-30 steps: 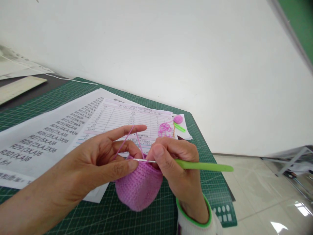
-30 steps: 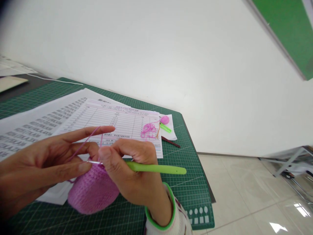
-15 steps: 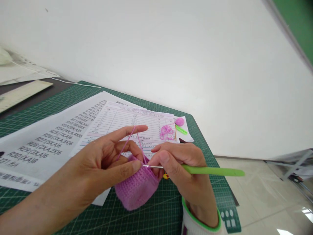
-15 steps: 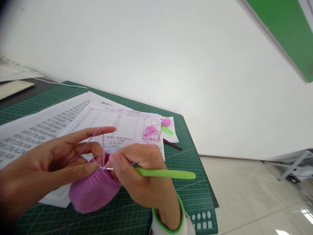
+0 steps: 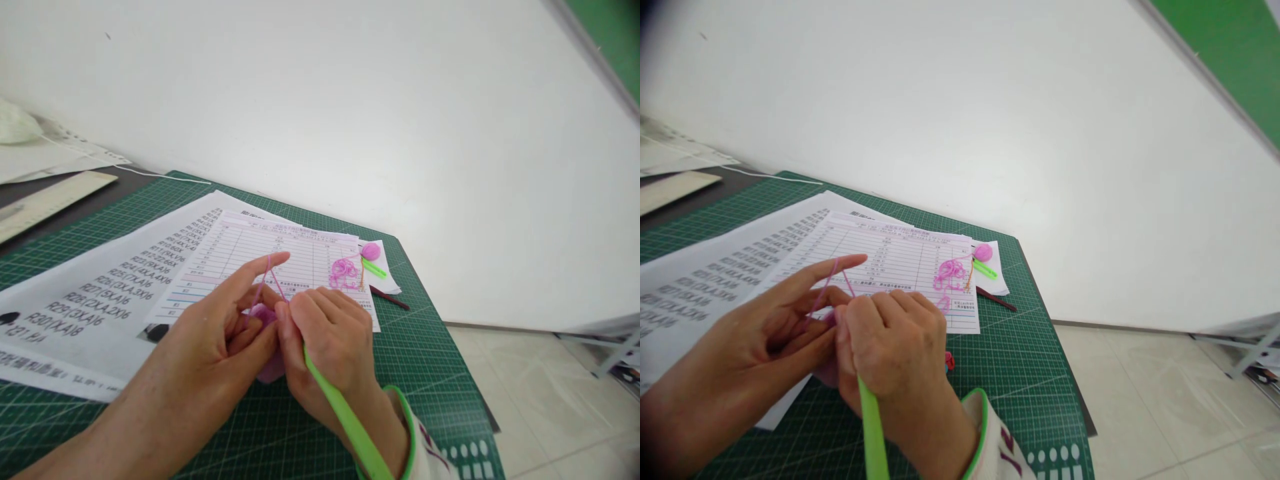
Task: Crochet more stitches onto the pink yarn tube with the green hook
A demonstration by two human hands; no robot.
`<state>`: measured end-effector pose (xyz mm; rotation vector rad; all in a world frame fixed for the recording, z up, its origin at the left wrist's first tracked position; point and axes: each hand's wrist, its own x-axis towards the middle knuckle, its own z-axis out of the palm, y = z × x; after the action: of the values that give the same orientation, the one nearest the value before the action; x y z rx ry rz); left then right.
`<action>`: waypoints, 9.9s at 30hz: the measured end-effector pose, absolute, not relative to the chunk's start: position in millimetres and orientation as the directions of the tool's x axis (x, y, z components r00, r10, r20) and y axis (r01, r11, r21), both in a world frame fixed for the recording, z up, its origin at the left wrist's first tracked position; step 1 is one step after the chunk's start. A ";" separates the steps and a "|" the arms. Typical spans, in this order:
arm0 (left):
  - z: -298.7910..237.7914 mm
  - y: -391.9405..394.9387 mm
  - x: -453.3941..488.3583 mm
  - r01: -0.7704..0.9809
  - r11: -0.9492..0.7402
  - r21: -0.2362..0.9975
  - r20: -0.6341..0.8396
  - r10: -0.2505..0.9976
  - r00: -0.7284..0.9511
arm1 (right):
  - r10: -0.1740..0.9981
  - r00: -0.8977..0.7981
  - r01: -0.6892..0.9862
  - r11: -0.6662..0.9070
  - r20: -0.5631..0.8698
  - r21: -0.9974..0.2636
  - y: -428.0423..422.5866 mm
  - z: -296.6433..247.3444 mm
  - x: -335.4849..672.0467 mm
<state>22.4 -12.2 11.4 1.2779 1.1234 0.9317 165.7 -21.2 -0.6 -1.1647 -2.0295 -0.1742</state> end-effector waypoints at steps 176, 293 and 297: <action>11.7 -11.8 1.9 -0.245 0.680 0.691 -0.396 0.640 0.658 | 0.606 -0.005 0.512 0.684 0.795 -0.519 -45.7 24.1 180.3; 3.8 -14.8 10.9 -0.228 0.348 0.909 -0.191 0.837 0.513 | 0.626 -0.033 0.442 0.708 0.779 -0.551 -41.0 21.0 176.9; 5.3 -16.3 9.0 -0.229 0.356 0.906 -0.191 0.826 0.530 | 0.650 -0.042 0.416 0.702 0.759 -0.578 -39.5 21.3 180.2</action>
<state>9.0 -16.3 5.3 0.9739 0.7311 0.7656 180.2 -39.5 21.3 -0.8700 -1.6690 0.2340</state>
